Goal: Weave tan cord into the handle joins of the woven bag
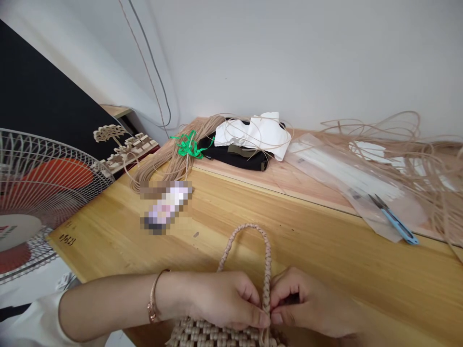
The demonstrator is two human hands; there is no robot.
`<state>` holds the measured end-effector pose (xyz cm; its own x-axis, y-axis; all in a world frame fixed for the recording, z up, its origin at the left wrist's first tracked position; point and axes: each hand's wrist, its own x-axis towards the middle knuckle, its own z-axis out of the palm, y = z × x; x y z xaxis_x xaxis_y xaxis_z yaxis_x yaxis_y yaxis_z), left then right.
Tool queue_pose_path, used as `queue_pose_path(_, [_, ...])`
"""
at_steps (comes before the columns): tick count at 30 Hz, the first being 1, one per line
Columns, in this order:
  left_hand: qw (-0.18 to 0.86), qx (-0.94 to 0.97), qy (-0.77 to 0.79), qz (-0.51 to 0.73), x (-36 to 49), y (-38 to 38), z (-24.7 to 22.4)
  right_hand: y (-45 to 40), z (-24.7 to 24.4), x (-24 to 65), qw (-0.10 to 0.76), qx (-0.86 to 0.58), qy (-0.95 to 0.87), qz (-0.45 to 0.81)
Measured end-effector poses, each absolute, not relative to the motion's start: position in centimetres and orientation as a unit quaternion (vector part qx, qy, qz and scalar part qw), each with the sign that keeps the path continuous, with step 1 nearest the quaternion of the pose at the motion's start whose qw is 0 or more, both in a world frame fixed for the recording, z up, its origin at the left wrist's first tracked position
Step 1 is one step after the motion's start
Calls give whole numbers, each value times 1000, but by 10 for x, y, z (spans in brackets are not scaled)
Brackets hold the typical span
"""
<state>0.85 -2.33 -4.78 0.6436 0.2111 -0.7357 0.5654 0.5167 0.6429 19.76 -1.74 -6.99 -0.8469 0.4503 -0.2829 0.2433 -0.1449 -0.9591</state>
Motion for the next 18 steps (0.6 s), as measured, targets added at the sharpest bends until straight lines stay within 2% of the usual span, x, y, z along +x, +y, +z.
queue_pose_path(18, [684,671,278,-76,-4,16,-62,-15,-105,208,113,-291,-656,688])
